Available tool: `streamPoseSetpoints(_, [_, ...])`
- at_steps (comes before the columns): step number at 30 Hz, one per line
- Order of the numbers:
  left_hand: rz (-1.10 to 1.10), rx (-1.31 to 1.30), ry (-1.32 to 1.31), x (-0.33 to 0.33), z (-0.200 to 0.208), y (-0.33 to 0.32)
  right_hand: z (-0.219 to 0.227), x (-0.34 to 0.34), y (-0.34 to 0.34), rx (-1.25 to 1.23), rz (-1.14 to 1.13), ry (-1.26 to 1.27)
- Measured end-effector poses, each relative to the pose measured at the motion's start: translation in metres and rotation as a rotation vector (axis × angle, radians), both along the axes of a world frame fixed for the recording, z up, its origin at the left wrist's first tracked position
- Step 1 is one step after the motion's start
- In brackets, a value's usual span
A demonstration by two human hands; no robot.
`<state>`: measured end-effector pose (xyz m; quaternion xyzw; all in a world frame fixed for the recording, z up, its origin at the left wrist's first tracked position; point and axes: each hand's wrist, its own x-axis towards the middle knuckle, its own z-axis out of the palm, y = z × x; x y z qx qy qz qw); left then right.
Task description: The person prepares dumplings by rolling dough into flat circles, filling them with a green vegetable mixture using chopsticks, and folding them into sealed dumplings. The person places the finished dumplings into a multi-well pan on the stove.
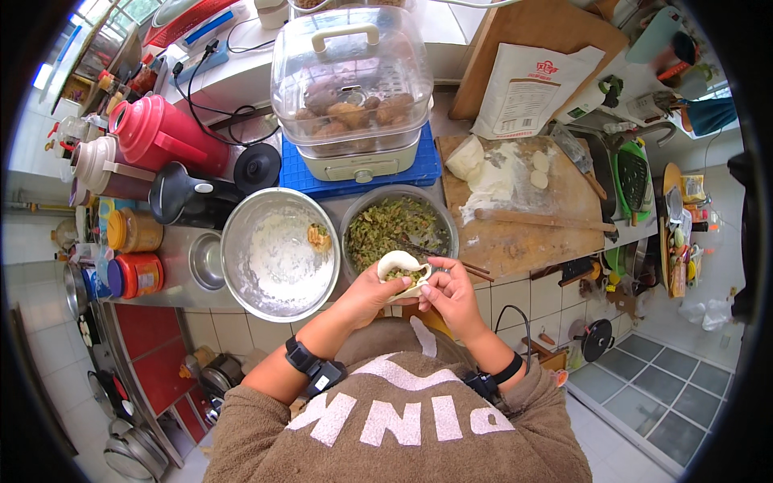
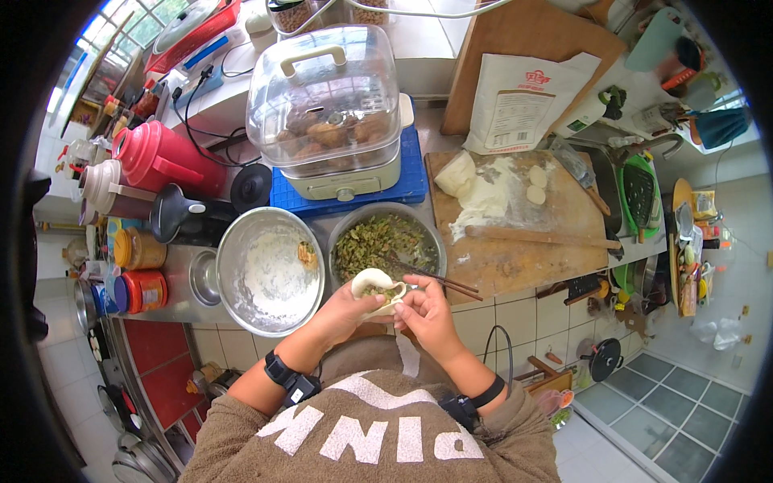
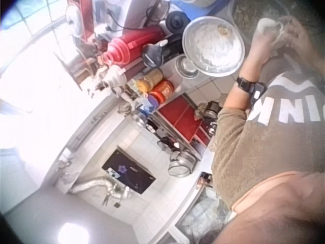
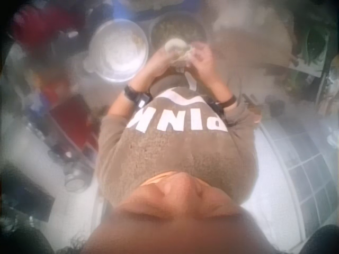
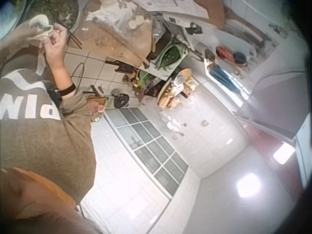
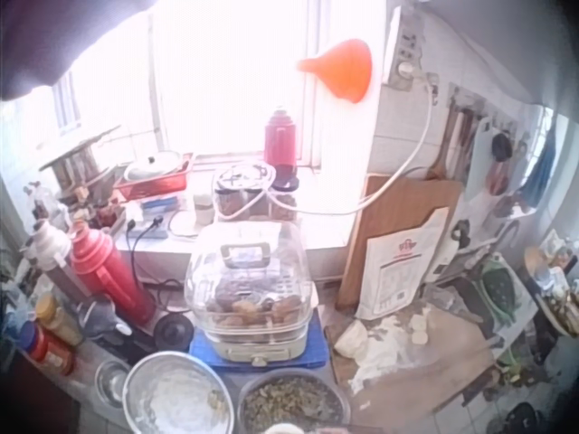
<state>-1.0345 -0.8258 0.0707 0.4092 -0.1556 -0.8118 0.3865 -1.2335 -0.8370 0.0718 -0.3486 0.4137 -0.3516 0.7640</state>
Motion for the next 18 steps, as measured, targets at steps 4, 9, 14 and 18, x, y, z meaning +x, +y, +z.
streamPoseSetpoints(4, [-0.026, 0.005, 0.014, 0.003, -0.004, -0.001, -0.007, 0.0, -0.002, 0.038, 0.024, -0.025])
streamPoseSetpoints(9, [-0.035, 0.071, 0.109, 0.004, -0.01, -0.003, -0.012, 0.003, 0.002, -0.172, 0.01, 0.213])
streamPoseSetpoints(14, [0.009, 0.161, 0.14, 0.001, -0.017, -0.005, 0.002, 0.002, -0.003, -1.082, 0.223, 0.717])
streamPoseSetpoints(18, [-0.031, 0.198, 0.102, 0.0, -0.018, -0.007, 0.01, 0.004, -0.006, -1.139, 0.306, 0.776])
